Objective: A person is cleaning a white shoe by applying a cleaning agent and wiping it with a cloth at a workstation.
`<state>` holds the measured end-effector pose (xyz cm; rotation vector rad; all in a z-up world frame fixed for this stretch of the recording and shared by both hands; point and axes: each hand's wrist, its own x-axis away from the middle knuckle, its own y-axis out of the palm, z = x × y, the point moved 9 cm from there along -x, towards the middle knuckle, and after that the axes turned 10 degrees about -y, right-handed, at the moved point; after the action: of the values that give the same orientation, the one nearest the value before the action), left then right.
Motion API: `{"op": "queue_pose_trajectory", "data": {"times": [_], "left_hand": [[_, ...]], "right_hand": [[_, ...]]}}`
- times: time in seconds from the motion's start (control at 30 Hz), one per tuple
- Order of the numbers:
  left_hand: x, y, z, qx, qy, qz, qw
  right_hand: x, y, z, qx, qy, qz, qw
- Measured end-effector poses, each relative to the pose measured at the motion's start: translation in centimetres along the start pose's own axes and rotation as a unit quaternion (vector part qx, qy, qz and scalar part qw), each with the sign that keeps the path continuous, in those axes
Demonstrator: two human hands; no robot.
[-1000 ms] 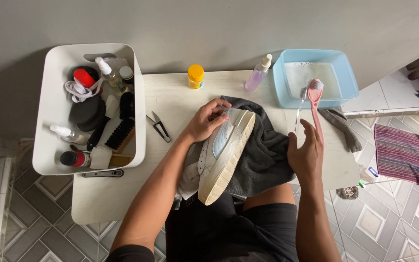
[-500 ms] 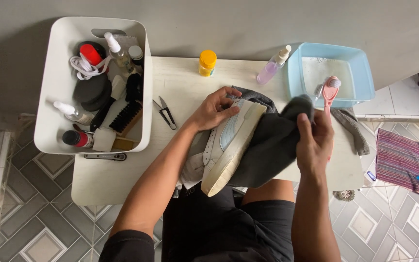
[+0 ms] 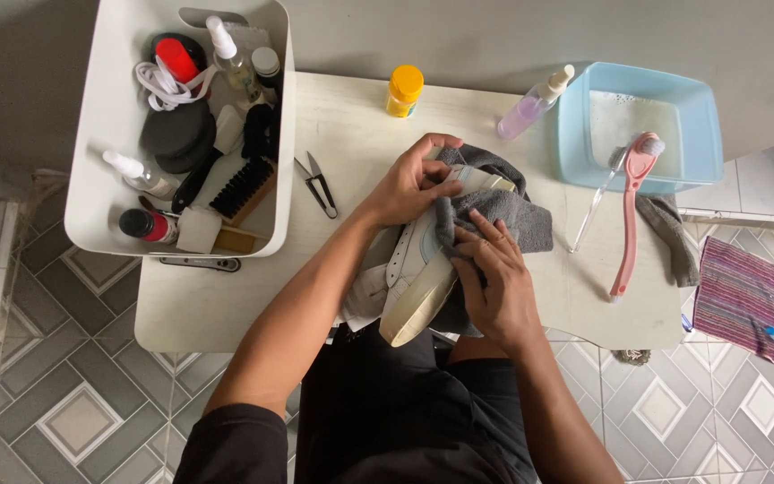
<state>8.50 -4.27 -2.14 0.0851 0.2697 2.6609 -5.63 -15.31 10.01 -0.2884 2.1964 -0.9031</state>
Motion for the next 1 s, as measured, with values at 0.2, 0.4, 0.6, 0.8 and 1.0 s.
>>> {"op": "queue_pose_trajectory", "data": {"times": [0.2, 0.4, 0.6, 0.8, 1.0], "left_hand": [[0.5, 0.2, 0.6, 0.020, 0.016, -0.013, 1.000], [0.1, -0.2, 0.1, 0.027, 0.035, 0.000, 0.999], [2.0, 0.8, 3.5, -0.032, 0.035, 0.009, 0.999], [2.0, 0.6, 3.9, -0.027, 0.022, 0.015, 0.999], [1.7, 0.6, 3.4, -0.014, 0.012, 0.008, 1.000]], "right_hand": [[1.1, -0.4, -2.5, -0.042, -0.018, -0.030, 0.999], [2.8, -4.2, -3.5, -0.186, 0.024, 0.107, 0.976], [1.4, 1.7, -10.5, -0.174, -0.150, -0.127, 0.965], [3.4, 3.4, -12.1, -0.183, -0.193, -0.199, 0.943], [3.6, 5.3, -7.7, 0.127, -0.094, -0.172, 0.972]]}}
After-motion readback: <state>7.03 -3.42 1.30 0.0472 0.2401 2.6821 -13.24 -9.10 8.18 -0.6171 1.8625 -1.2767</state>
